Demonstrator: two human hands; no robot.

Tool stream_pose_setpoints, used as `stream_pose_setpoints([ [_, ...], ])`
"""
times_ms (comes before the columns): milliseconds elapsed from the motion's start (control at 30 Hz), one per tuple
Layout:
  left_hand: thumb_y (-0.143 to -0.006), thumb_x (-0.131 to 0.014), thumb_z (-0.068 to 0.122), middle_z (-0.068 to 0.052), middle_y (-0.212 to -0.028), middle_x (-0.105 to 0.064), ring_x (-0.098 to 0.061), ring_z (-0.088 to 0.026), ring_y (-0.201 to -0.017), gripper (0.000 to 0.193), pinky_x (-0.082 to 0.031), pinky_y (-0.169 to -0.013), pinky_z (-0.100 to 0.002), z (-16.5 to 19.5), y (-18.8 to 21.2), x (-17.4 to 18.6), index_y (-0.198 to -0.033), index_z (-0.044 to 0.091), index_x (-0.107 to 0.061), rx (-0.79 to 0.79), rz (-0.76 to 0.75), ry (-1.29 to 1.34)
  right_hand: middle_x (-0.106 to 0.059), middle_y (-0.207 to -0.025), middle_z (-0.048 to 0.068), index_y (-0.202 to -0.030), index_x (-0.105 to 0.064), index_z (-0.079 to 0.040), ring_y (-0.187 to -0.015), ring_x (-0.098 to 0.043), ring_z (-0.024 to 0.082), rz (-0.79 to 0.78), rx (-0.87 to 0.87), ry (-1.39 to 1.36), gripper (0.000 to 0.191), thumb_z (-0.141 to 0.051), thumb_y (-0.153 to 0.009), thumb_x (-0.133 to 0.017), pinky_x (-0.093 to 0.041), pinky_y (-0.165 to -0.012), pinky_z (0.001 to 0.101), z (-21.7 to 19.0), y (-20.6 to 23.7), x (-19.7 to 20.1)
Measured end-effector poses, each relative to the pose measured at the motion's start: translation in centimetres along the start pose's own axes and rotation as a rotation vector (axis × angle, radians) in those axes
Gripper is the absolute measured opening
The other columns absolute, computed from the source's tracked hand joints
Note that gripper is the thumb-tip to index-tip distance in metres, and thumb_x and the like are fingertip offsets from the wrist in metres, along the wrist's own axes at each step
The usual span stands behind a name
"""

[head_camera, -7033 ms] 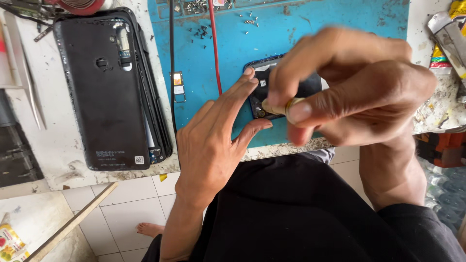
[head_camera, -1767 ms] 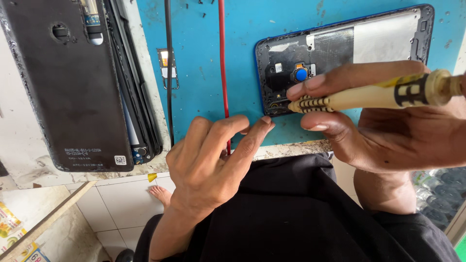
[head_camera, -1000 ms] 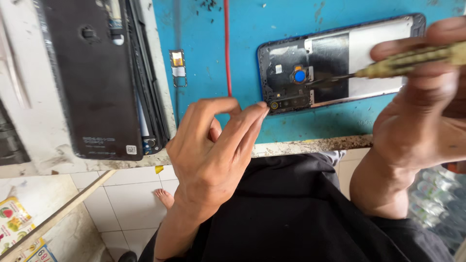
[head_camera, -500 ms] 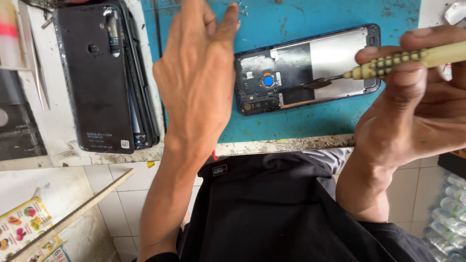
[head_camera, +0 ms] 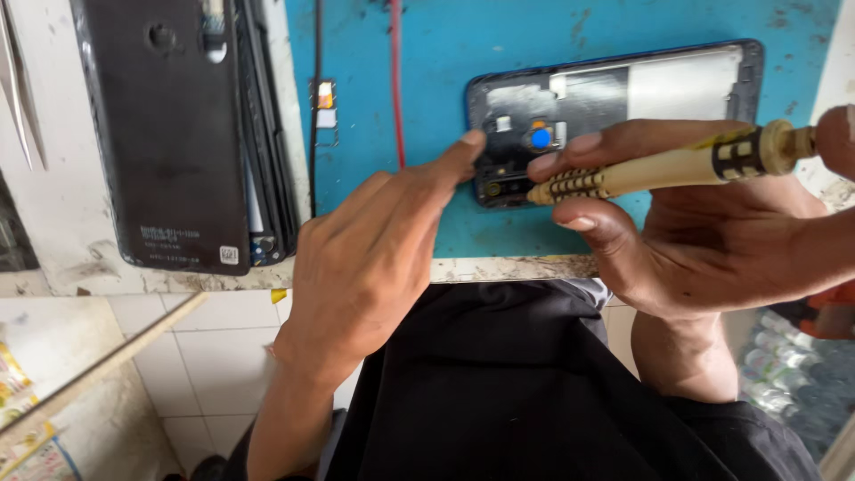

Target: The person repairs a smartphone at a cluttered workbench. They pry open the blue phone's back cover, set the cover aside, then use a screwdriver to unscrew and remove small screws from the exposed internal chassis, working on components inside the opened phone.

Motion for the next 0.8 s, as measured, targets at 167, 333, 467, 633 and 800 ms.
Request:
stream_pose_setpoints([
  [167, -0.104, -0.073, -0.005, 0.0, -0.115, -0.074, -0.066, -0.012, -0.087, 0.05, -0.054, -0.062, -0.027, -0.5, 0.4, -0.5, -0.148, 0.012, -0.057, 0.027, -0.008, -0.025, -0.072, -0.104, 0.023, -0.116, -0.059, 0.01, -0.096, -0.077, 0.023, 0.028, -0.042, 0.013, 0.026, 0.005, -0.094, -0.072, -0.067, -0.081, 0.0258, 1.0, 1.1, -0.3],
  [333, -0.101, -0.073, -0.007, 0.0, -0.113, -0.072, -0.065, -0.012, -0.083, 0.05, -0.054, -0.066, -0.029, -0.5, 0.4, -0.3, -0.145, 0.011, -0.057, 0.01, 0.008, -0.034, -0.071, -0.105, 0.025, -0.12, -0.055, 0.015, -0.1, -0.073, 0.023, -0.106, -0.115, 0.176, 0.033, 0.009, -0.091, -0.071, -0.063, -0.085, 0.0296, -0.6, -1.5, -0.9],
  [467, -0.105, -0.07, -0.005, 0.001, -0.124, -0.071, -0.065, -0.012, -0.085, 0.045, -0.056, -0.07, -0.028, -0.4, 0.1, 0.0, -0.144, 0.012, -0.056, 0.032, -0.022, 0.044, -0.068, -0.127, 0.018, -0.128, -0.068, 0.002, -0.089, -0.08, 0.017, -0.726, -0.366, -0.055, 0.038, -0.007, -0.091, -0.065, -0.065, -0.065, 0.0221, -2.4, -4.8, -4.8],
  [633, -0.097, -0.075, 0.008, -0.001, -0.145, -0.063, -0.064, -0.011, -0.076, 0.057, -0.055, -0.067, -0.028, -0.7, -0.9, 0.3, -0.146, 0.009, -0.047, 0.188, -0.165, 0.512, -0.067, -0.122, 0.018, -0.117, -0.064, -0.003, -0.107, -0.075, 0.026, -0.458, 0.112, 0.175, 0.035, -0.03, -0.096, -0.07, -0.063, -0.094, 0.0325, -7.6, -6.9, -5.2],
  [800, -0.098, -0.076, 0.008, 0.004, -0.149, -0.063, -0.06, -0.018, -0.08, 0.06, -0.056, -0.073, -0.03, -0.6, -1.8, -0.4, -0.151, 0.013, -0.05, 0.172, -0.294, 0.634, -0.069, -0.116, 0.014, -0.113, -0.071, -0.003, -0.115, -0.072, 0.03, -0.695, -0.189, 0.171, 0.031, -0.027, -0.093, -0.071, -0.058, -0.1, 0.0404, -5.3, -5.3, -0.8],
])
Point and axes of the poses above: each hand's wrist, its own y-axis away from the middle knuckle, its own x-axis out of the back of the hand, z = x × y, the point moved 6 cm from there along -y, towards the middle knuckle
